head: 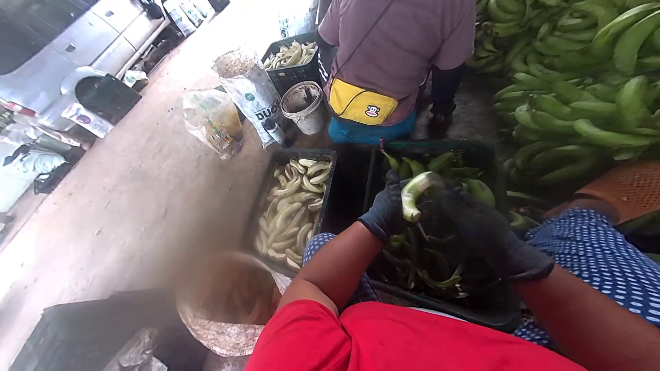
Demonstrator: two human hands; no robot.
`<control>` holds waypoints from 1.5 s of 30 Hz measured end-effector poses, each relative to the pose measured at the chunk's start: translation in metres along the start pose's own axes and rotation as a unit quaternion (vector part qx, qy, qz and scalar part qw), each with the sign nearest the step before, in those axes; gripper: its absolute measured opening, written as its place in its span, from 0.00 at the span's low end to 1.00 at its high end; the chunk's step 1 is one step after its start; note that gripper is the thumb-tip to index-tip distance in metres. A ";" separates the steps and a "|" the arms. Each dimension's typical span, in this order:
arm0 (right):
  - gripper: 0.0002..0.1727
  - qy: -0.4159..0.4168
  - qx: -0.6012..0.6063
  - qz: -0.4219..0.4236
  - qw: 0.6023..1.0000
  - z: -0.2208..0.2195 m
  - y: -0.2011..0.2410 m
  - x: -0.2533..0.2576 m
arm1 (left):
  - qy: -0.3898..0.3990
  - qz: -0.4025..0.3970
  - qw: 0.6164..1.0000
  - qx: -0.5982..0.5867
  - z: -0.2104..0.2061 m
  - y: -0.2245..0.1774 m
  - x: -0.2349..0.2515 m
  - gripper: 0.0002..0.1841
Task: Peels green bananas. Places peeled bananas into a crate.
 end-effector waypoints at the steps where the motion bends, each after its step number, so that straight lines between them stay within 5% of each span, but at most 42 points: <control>1: 0.24 -0.021 0.031 0.008 0.999 0.008 0.010 0.001 | -0.001 0.005 1.000 -0.023 0.000 0.003 0.000 0.32; 3: 0.21 -0.027 0.105 0.034 0.994 0.023 0.033 0.004 | -0.006 0.041 0.983 -0.177 -0.002 0.012 0.000 0.19; 6: 0.22 -0.002 -0.002 -0.037 0.999 0.041 0.034 0.000 | -0.022 0.133 0.877 -0.462 -0.006 0.018 0.006 0.51; 8: 0.25 0.003 -0.163 -0.114 0.980 0.046 0.010 0.002 | -0.016 0.108 0.891 -0.441 -0.003 0.020 0.007 0.58; 10: 0.25 -0.016 -0.198 -0.146 0.969 0.038 0.000 0.003 | -0.015 0.069 0.918 -0.389 -0.001 0.020 0.009 0.55; 13: 0.32 -0.057 -0.104 -0.172 0.978 0.034 0.003 0.003 | -0.012 0.062 0.941 -0.333 0.003 0.010 0.005 0.49; 16: 0.23 -0.080 -0.023 -0.186 0.979 0.034 0.009 -0.001 | -0.009 0.042 0.957 -0.285 0.005 0.008 0.006 0.44; 18: 0.28 -0.030 -0.054 -0.187 0.980 0.033 0.009 -0.001 | 0.006 0.018 0.972 -0.232 0.005 0.009 0.007 0.40; 21: 0.21 -0.017 -0.021 -0.198 0.980 0.020 0.004 0.001 | 0.028 0.023 0.976 -0.214 0.003 0.009 0.006 0.37; 24: 0.18 -0.057 0.082 -0.211 0.972 0.017 -0.006 0.001 | 0.018 0.044 0.944 -0.325 0.007 0.012 0.007 0.42; 27: 0.20 -0.117 0.184 -0.225 0.950 0.021 -0.019 0.005 | 0.024 0.009 0.828 -0.560 0.006 0.014 0.014 0.38; 28: 0.20 -0.136 0.214 -0.232 0.939 0.021 -0.019 0.006 | 0.019 -0.021 0.817 -0.576 0.003 0.014 0.016 0.35; 31: 0.20 -0.145 0.246 -0.242 0.927 0.011 -0.016 0.005 | -0.065 -0.043 0.907 -0.414 -0.008 0.004 0.015 0.35; 33: 0.20 -0.129 0.209 -0.223 0.943 0.000 -0.007 0.001 | -0.128 0.020 0.913 -0.387 -0.012 -0.006 0.011 0.37; 37: 0.31 -0.054 0.043 -0.143 0.987 -0.010 0.009 -0.010 | -0.226 0.121 0.861 -0.438 -0.008 0.000 0.019 0.29; 40: 0.33 -0.027 0.011 -0.099 0.995 -0.007 0.000 -0.005 | -0.258 0.151 0.842 -0.449 -0.003 0.008 0.025 0.33; 45: 0.41 -0.039 -0.245 0.023 0.968 0.001 -0.015 0.002 | -0.264 0.168 0.837 -0.448 -0.004 0.007 0.025 0.33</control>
Point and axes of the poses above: each hand's wrist, its own x-axis towards the middle knuckle, its own z-axis out of the back of the hand, y = z × x, the point moved 1 cm from there along x, towards the middle knuckle, and after that the axes turned 3 degrees about x, right-handed, at the moved point
